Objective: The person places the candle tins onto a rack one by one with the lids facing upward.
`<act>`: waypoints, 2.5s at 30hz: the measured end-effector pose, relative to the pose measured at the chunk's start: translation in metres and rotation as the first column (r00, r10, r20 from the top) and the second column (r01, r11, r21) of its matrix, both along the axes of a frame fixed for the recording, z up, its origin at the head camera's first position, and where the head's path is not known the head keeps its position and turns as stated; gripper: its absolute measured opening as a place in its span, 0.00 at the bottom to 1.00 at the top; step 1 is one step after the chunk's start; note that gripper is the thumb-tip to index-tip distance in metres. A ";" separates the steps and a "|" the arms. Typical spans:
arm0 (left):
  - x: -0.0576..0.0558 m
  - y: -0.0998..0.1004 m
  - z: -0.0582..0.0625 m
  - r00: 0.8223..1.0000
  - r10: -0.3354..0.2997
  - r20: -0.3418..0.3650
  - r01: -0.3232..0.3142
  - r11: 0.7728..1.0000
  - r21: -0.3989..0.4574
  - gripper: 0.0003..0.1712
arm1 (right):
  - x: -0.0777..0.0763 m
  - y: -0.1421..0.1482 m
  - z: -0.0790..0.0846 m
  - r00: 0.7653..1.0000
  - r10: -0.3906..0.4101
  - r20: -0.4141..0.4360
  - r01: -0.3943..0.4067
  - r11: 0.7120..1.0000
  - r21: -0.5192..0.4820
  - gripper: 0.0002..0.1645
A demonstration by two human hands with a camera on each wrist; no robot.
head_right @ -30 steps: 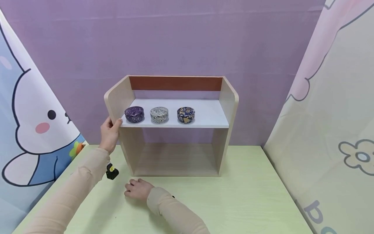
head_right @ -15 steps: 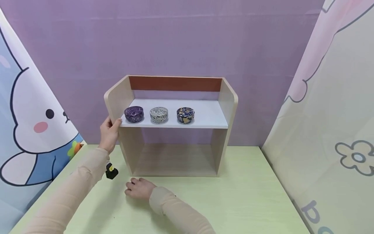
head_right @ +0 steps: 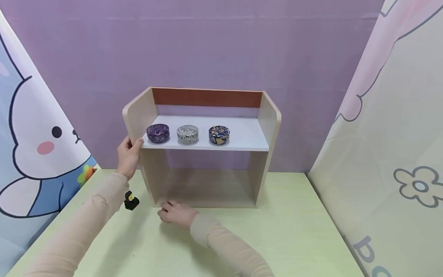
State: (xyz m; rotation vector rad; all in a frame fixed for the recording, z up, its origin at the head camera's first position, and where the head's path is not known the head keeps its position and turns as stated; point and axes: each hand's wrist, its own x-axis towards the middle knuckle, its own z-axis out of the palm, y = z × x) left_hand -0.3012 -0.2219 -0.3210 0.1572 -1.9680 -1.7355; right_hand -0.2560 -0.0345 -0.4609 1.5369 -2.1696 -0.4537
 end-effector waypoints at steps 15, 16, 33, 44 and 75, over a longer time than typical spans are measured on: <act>0.000 0.001 0.001 1.000 0.012 -0.006 -0.012 1.000 0.013 0.23 | -0.007 0.050 0.014 0.762 -0.052 0.645 0.263 0.936 -0.236 0.36; 0.000 0.001 0.001 1.000 0.012 -0.006 -0.012 1.000 0.013 0.23 | -0.007 0.052 0.013 0.751 -0.039 0.659 0.275 0.926 -0.259 0.35; 0.001 0.002 0.002 1.000 0.012 -0.009 -0.012 1.000 0.007 0.23 | -0.007 0.086 -0.005 0.259 0.241 0.935 0.635 0.687 -0.353 0.41; 0.000 0.002 0.000 0.999 0.021 -0.024 -0.021 1.000 0.011 0.23 | 0.003 0.096 -0.005 0.183 0.343 0.921 0.769 0.534 -0.351 0.42; -0.002 0.002 -0.001 0.998 0.037 -0.056 -0.036 0.999 0.031 0.22 | 0.019 0.120 0.024 0.151 0.521 0.840 0.805 0.428 -0.410 0.45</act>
